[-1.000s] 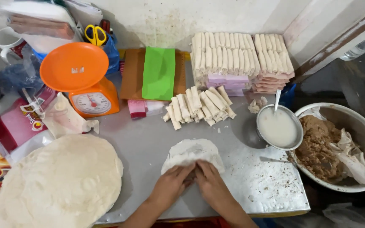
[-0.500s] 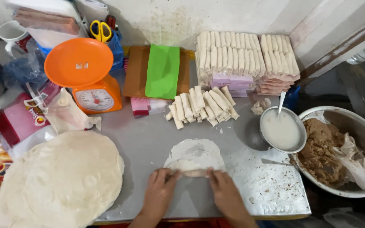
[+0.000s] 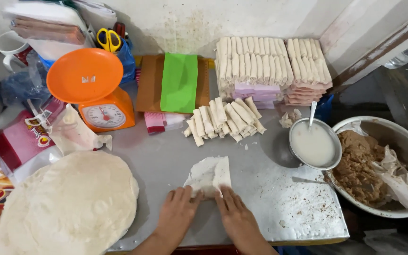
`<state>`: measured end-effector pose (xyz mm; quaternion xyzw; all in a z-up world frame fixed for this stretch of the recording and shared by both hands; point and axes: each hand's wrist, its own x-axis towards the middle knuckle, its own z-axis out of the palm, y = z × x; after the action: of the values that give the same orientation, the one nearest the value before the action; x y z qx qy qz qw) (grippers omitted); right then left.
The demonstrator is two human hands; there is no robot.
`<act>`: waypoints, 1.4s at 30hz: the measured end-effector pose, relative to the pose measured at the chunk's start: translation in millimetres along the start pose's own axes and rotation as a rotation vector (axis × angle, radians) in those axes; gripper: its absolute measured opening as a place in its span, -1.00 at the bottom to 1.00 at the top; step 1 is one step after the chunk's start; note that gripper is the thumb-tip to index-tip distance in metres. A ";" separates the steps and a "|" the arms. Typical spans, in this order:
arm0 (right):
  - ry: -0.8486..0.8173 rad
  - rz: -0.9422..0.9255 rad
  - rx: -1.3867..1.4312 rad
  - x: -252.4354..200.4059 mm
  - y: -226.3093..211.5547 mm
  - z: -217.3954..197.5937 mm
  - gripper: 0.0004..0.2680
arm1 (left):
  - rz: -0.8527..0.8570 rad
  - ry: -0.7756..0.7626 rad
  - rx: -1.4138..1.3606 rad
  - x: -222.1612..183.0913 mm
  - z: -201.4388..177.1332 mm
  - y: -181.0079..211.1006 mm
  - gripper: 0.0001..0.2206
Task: A person is rapidly wrapping spring rolls by placing filling on thin dough wrappers and rolling them tightly.
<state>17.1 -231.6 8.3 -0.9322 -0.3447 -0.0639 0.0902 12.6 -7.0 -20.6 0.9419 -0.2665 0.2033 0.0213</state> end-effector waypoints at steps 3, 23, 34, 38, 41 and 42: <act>0.045 0.029 -0.114 9.5 -7.1 -5.4 -0.41 | -0.212 -0.141 0.074 -8.0 6.1 2.2 -0.36; 0.209 -0.111 0.505 51.4 57.1 4.7 -0.89 | -0.134 0.107 -0.597 45.2 30.4 0.1 -0.76; 0.232 -0.130 0.370 66.2 76.2 14.8 -0.91 | -0.031 0.213 -0.592 64.9 42.3 -26.4 -0.80; 0.143 -0.109 0.479 59.3 67.1 -7.7 -0.77 | 0.099 0.307 -0.510 70.3 15.6 -22.6 -0.92; 0.011 0.013 0.524 56.4 84.0 16.1 -0.74 | -0.173 0.054 -0.759 59.0 55.7 -26.0 -0.77; 0.012 0.008 0.523 63.3 89.3 19.1 -0.74 | -0.175 0.058 -0.756 67.6 56.3 -31.9 -0.77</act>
<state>124.3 -254.2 -10.0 -0.8782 -0.3452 0.0224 0.3304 102.2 -21.3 -43.4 0.8807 -0.2408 0.1146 0.3916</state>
